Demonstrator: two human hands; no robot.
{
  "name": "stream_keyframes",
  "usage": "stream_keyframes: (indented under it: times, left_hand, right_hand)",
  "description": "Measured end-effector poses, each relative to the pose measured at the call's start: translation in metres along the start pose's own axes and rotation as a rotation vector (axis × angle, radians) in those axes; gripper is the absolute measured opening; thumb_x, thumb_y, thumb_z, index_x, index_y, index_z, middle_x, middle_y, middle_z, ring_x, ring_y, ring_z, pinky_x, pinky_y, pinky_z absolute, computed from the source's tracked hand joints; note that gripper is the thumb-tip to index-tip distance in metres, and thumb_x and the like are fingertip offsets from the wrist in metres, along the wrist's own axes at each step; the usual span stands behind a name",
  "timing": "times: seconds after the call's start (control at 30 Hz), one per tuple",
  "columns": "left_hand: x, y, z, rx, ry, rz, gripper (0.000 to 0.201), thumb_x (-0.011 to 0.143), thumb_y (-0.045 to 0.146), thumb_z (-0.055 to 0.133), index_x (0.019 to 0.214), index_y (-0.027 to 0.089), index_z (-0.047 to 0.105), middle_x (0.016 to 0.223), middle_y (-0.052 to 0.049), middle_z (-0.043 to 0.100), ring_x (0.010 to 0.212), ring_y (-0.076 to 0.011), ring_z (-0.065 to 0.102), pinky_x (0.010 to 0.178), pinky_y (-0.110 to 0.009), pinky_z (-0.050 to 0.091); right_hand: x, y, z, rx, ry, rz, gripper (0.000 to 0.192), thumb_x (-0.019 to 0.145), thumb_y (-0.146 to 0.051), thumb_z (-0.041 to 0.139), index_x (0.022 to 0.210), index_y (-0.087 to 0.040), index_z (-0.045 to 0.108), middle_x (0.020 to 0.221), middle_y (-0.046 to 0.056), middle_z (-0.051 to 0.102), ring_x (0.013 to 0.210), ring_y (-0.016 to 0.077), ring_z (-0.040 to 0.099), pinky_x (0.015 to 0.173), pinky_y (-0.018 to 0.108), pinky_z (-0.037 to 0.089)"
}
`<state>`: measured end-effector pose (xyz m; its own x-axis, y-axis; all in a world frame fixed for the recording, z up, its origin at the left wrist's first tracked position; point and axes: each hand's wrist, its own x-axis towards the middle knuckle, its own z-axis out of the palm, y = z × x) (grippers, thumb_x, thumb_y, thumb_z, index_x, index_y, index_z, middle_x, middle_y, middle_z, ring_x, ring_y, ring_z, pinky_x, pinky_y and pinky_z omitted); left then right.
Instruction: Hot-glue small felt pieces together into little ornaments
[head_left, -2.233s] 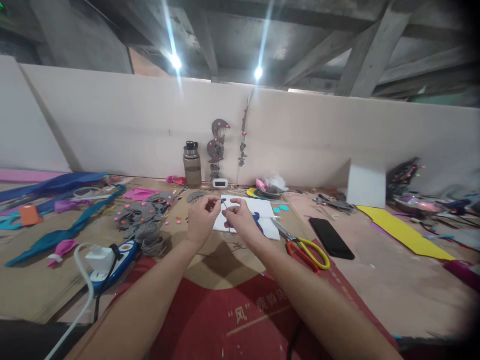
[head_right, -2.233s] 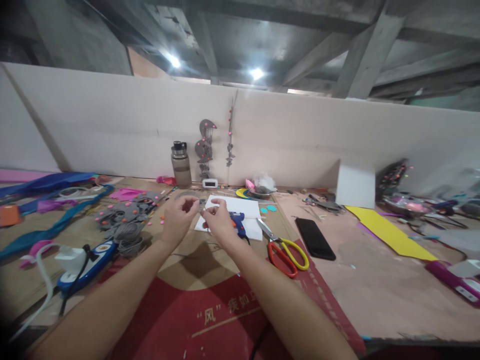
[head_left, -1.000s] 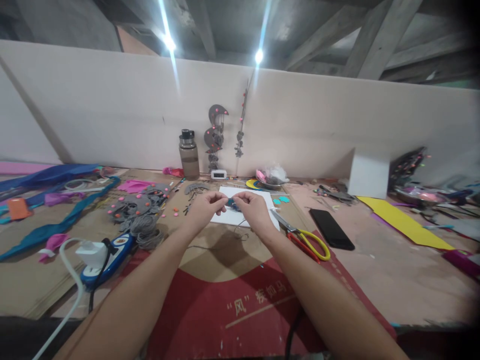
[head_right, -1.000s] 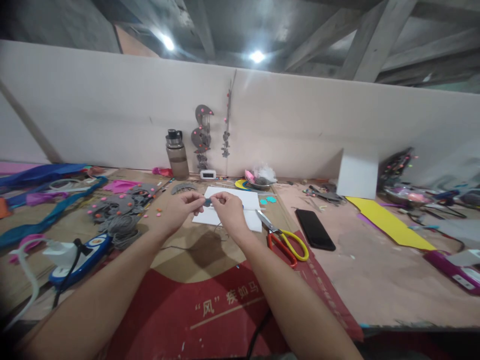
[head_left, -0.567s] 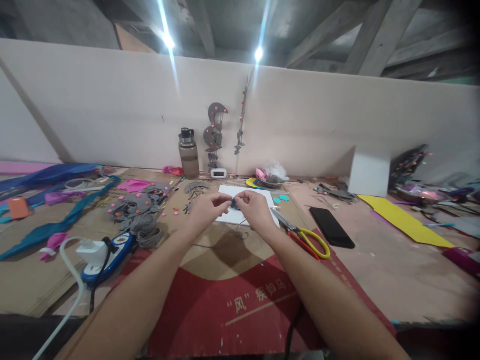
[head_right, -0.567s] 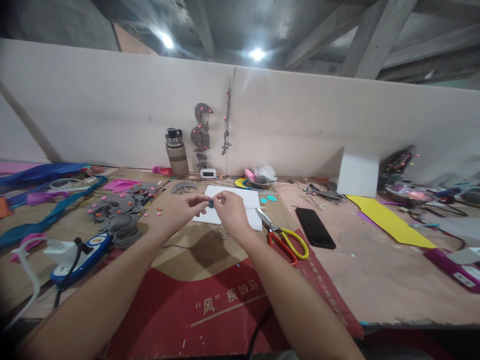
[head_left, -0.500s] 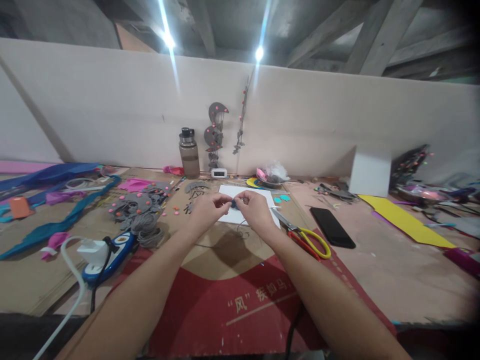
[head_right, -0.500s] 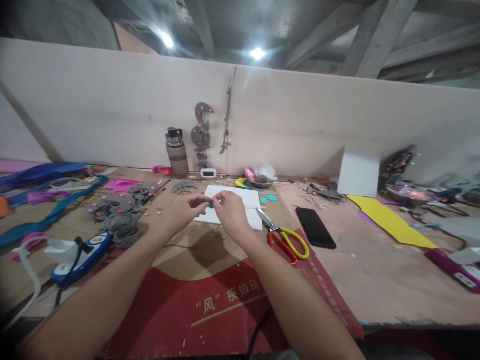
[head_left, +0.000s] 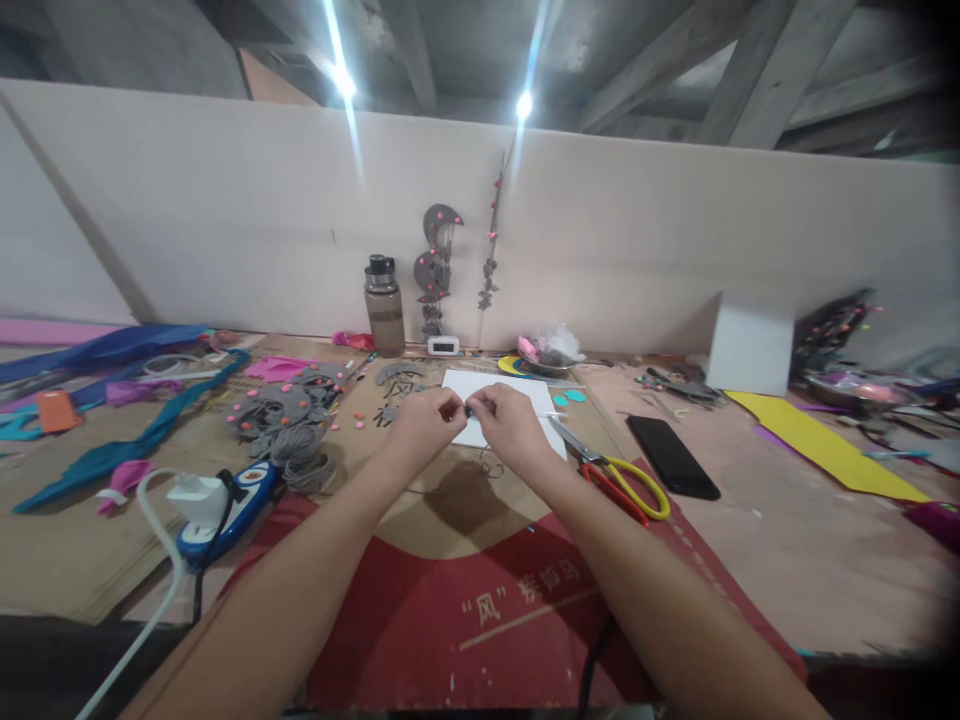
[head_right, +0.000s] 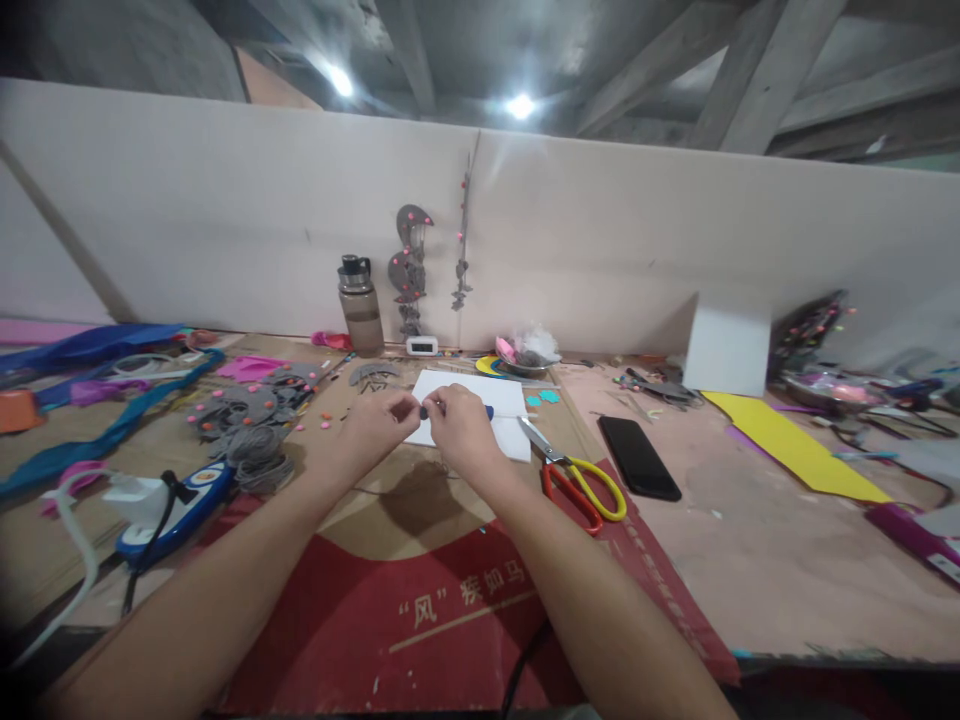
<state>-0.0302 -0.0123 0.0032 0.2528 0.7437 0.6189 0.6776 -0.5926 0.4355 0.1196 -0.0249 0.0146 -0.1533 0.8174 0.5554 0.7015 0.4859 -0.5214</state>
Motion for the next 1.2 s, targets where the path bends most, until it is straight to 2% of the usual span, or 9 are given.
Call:
stream_keyframes:
  times: [0.13, 0.23, 0.43, 0.6, 0.7, 1.03, 1.2]
  left_hand:
    - [0.0020, 0.0035, -0.0049, -0.110, 0.034, -0.141, 0.011, 0.071, 0.022, 0.053, 0.067, 0.018, 0.063, 0.065, -0.001, 0.064, 0.061, -0.0136, 0.056, 0.060, -0.024, 0.039]
    - [0.0031, 0.0071, -0.0079, -0.175, 0.053, -0.217, 0.012, 0.071, 0.025, 0.054, 0.067, 0.017, 0.063, 0.064, -0.001, 0.064, 0.060, -0.0135, 0.055, 0.059, -0.024, 0.039]
    - [0.0029, 0.0075, -0.0069, -0.206, 0.056, -0.224, 0.013, 0.069, 0.025, 0.054, 0.067, 0.017, 0.064, 0.063, -0.001, 0.063, 0.060, -0.0137, 0.055, 0.059, -0.025, 0.039]
    - [0.0027, 0.0070, -0.0062, -0.198, 0.037, -0.221, 0.013, 0.069, 0.025, 0.054, 0.068, 0.017, 0.064, 0.063, -0.002, 0.064, 0.061, -0.0141, 0.055, 0.059, -0.025, 0.039]
    - [0.0022, 0.0076, -0.0069, -0.202, 0.015, -0.212, 0.014, 0.070, 0.025, 0.053, 0.069, 0.016, 0.064, 0.063, -0.001, 0.063, 0.061, -0.0132, 0.054, 0.059, -0.024, 0.039]
    - [0.0028, 0.0064, -0.0054, -0.286, -0.068, -0.249, 0.015, 0.073, 0.026, 0.053, 0.072, 0.015, 0.063, 0.062, -0.001, 0.061, 0.059, -0.0118, 0.053, 0.056, -0.022, 0.039]
    - [0.0053, -0.0013, -0.0060, -0.495, -0.220, -0.271, 0.021, 0.077, 0.033, 0.052, 0.077, 0.014, 0.063, 0.059, -0.001, 0.059, 0.051, -0.0103, 0.050, 0.050, -0.022, 0.038]
  right_hand:
    - [0.0010, -0.0001, -0.0015, 0.128, 0.027, 0.060, 0.018, 0.083, -0.025, 0.047, 0.086, -0.018, 0.063, 0.072, 0.001, 0.061, 0.066, 0.0127, 0.053, 0.063, 0.025, 0.039]
    - [0.0001, 0.0005, 0.0008, 0.185, 0.041, 0.141, 0.016, 0.080, -0.028, 0.050, 0.085, -0.019, 0.063, 0.066, -0.002, 0.058, 0.059, 0.0111, 0.050, 0.057, 0.023, 0.037]
    - [-0.0005, 0.0015, 0.0030, 0.173, 0.079, 0.136, 0.018, 0.078, -0.030, 0.055, 0.086, -0.019, 0.066, 0.057, -0.004, 0.050, 0.056, 0.0108, 0.046, 0.056, 0.023, 0.034]
    - [-0.0004, 0.0011, 0.0008, 0.138, 0.078, 0.081, 0.016, 0.078, -0.026, 0.056, 0.084, -0.019, 0.069, 0.071, 0.001, 0.061, 0.064, 0.0125, 0.051, 0.062, 0.025, 0.038]
    - [-0.0007, 0.0009, 0.0000, 0.125, 0.067, 0.067, 0.014, 0.078, -0.022, 0.056, 0.079, -0.019, 0.070, 0.075, 0.002, 0.064, 0.067, 0.0128, 0.052, 0.064, 0.025, 0.038]
    - [-0.0008, 0.0018, 0.0026, 0.097, 0.083, 0.071, 0.013, 0.075, -0.019, 0.055, 0.074, -0.018, 0.068, 0.066, 0.000, 0.060, 0.060, 0.0109, 0.048, 0.059, 0.023, 0.035]
    - [0.0012, 0.0030, 0.0016, 0.062, 0.089, 0.099, 0.013, 0.073, -0.019, 0.054, 0.070, -0.017, 0.066, 0.064, -0.001, 0.058, 0.058, 0.0101, 0.046, 0.057, 0.023, 0.033]
